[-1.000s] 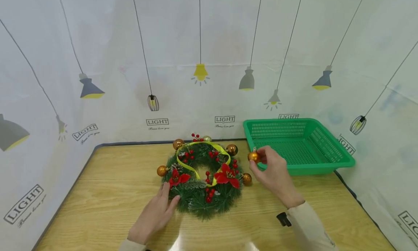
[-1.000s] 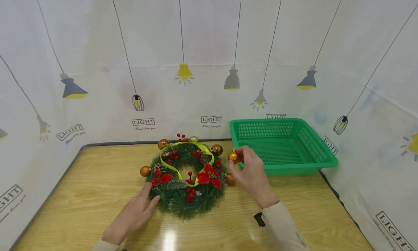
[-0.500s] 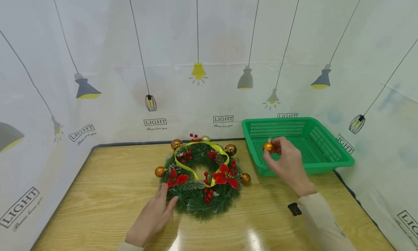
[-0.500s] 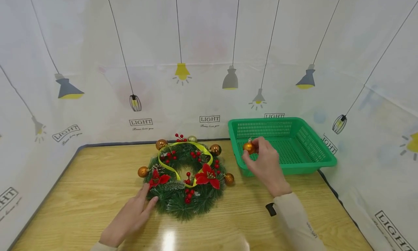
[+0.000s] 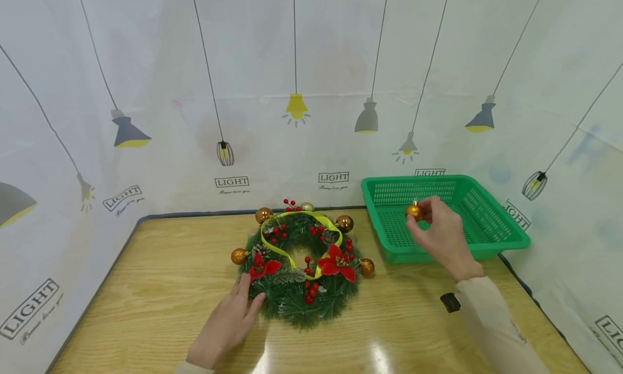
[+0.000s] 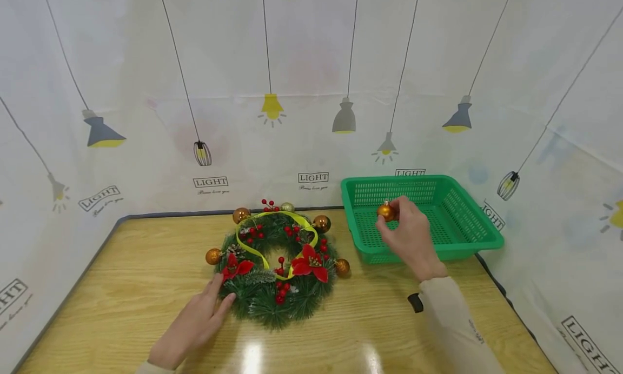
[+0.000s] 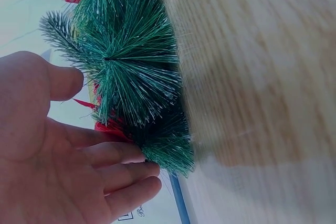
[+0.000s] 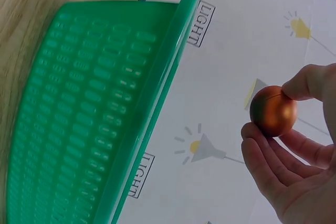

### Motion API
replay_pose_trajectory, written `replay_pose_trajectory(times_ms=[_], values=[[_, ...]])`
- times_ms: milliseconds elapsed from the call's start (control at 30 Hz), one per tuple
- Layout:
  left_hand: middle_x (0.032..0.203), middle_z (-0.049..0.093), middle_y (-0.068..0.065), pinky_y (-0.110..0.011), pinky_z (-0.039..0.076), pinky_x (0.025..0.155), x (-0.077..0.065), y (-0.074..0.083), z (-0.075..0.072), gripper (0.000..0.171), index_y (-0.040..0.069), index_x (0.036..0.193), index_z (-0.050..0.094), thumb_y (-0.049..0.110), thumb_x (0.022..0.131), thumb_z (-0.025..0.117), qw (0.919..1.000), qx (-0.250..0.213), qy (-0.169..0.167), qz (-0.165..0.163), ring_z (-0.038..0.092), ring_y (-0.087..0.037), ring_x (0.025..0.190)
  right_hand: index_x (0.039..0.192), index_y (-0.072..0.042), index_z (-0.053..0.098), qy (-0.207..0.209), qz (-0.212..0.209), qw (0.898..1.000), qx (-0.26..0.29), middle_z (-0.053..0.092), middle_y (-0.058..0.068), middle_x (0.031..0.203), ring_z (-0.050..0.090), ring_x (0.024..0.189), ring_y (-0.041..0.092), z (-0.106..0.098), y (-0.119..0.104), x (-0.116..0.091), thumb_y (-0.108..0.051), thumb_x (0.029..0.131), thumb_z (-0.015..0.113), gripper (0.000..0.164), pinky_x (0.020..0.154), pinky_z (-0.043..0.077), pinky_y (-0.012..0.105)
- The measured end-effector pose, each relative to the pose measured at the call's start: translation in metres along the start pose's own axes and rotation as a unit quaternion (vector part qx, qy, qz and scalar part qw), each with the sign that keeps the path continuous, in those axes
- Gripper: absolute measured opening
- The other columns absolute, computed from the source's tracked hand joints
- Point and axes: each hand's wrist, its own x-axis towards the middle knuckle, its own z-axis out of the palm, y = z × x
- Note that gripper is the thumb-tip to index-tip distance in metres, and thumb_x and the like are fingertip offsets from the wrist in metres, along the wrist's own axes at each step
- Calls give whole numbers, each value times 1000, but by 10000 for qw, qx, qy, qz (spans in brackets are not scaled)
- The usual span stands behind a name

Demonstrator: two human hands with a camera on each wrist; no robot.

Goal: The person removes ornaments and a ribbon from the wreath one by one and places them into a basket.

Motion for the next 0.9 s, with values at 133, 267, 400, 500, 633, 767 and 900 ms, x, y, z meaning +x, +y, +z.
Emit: replay_pose_trajectory(times_ms=[133,267,400,500,633,767,900], values=[[162,21,-33,-63,32,119,1,0,0,74,-6,159,17,41,108,42,10000,2,23,25,32,-51,146,105,7,59,-61,106,9999,-63,67,18,88,66,76,29,-4,12,3,-4,88,69,22,67,59,48],[162,22,-33,-63,32,119,1,0,0,74,-6,159,17,41,108,41,10000,17,22,31,32,-51,146,105,7,58,-191,218,9995,-96,67,19,89,67,77,31,-8,23,6,-6,90,67,22,69,60,50],[162,21,-33,-63,31,119,0,-1,1,74,-6,159,16,41,108,42,10000,6,-4,-12,31,-50,146,105,7,58,-349,324,9988,-147,65,20,90,67,78,33,-10,32,10,-8,91,66,22,70,59,50],[162,21,-33,-63,32,119,0,-1,1,74,-6,159,16,41,108,42,10000,31,-6,-30,31,-50,146,106,6,57,-474,451,9977,-174,65,21,92,67,79,35,-11,38,12,-9,92,65,22,70,59,52],[161,22,-34,-64,32,118,0,-1,1,74,-6,159,17,40,108,43,10000,44,-5,-39,33,-51,145,107,6,56,-632,606,9958,-284,64,23,94,66,81,36,-11,46,13,-11,93,65,24,71,58,54],[161,21,-34,-65,33,117,0,0,1,74,-6,159,17,40,107,44,10000,0,-30,-60,33,-52,145,109,7,56,-757,625,9945,-379,63,24,95,65,81,36,-11,53,13,-14,94,64,26,69,58,54],[162,20,-34,-64,33,118,0,2,1,75,-6,159,16,40,107,44,10000,-10,-30,-50,33,-52,145,109,8,55,-897,658,9930,-387,63,25,96,64,81,37,-13,59,16,-14,95,63,27,69,57,54]])
